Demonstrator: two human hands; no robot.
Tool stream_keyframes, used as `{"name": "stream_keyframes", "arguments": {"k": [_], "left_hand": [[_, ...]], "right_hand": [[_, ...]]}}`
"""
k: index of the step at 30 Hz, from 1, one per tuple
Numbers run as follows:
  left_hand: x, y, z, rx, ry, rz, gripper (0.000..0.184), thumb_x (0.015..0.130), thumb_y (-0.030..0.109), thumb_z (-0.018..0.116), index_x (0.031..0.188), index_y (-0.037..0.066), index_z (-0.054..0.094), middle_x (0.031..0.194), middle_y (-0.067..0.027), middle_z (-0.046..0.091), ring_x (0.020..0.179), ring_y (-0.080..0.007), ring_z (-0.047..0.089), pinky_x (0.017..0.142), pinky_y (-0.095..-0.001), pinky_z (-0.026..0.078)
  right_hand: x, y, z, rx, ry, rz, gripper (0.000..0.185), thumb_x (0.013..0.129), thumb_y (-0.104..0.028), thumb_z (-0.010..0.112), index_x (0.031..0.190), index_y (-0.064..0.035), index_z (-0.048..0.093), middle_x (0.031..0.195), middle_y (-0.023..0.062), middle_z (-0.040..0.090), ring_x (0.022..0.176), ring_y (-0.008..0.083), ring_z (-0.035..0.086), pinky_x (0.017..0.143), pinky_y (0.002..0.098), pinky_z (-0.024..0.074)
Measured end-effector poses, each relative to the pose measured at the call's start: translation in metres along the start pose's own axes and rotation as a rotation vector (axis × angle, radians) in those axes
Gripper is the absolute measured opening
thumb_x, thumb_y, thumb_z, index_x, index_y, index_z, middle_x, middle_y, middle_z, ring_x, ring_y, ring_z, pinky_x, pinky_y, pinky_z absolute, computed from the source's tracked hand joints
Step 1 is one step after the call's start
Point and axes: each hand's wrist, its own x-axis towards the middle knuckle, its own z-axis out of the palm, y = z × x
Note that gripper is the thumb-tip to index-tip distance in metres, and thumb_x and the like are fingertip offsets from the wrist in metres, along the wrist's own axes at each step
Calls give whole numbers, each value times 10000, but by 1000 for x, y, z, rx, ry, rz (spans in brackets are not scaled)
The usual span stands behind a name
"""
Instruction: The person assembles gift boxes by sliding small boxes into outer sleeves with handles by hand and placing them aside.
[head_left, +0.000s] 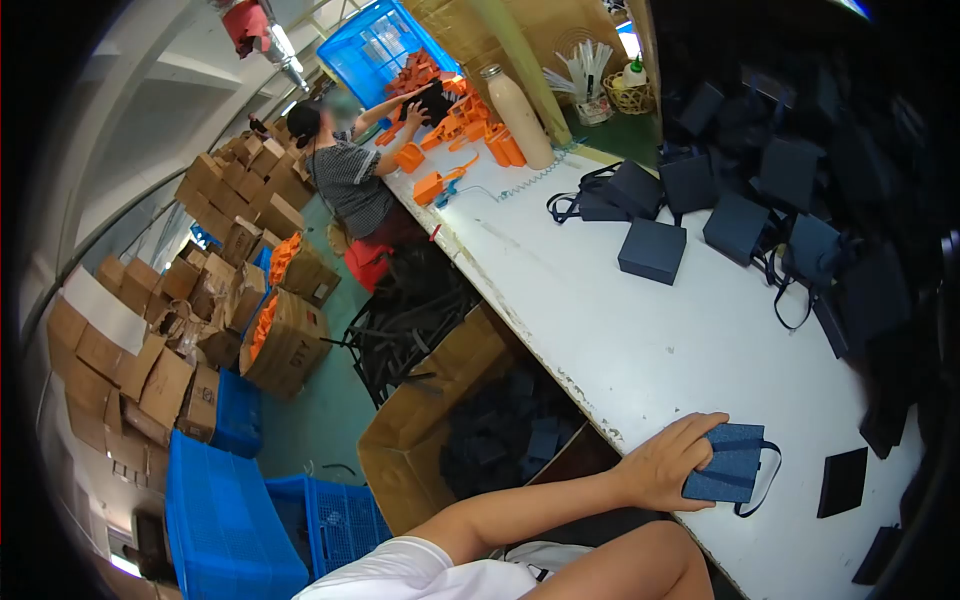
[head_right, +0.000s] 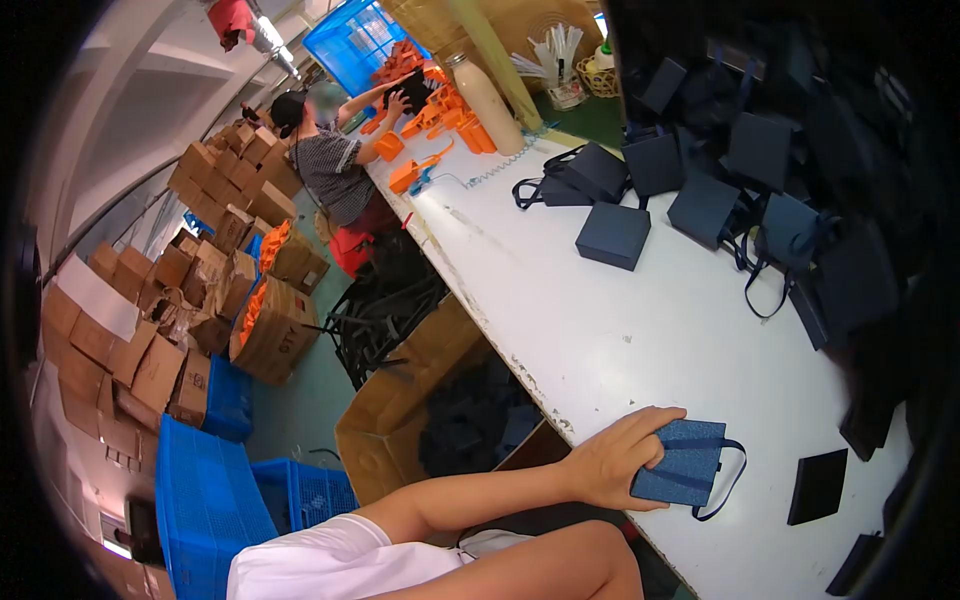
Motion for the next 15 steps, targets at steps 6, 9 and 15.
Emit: {"name": "stream_keyframes", "arguments": {"k": [6,9,15], "left_hand": [[-1,-1,1,15,5,14,607,665,264,916,910,75,394,1457,-329,421,1277,-498,494,1076,-522,437],[-2,0,0,11,-1,16,607,665,265,915,910,75,393,1455,-331,422,1276,-495,495,1079,-524,435],[-2,1,2,20,36,36,609,660,264,913,909,69,392,1448,-333,424,1254,-492,508,1077,-525,435]], "right_hand": [[-5,-12,-8,-28,60,49,369,1020,-184,628,1357,-51,560,849,96,665,780,165,630,759,326,508],[-6,-14,-9,-34,70,71,368,1022,-182,625,1359,-50,559,853,96,668,785,166,632,763,327,508],[-8,-14,-11,-53,98,109,368,1026,-179,618,1364,-48,558,863,96,673,795,167,637,771,328,510]]}}
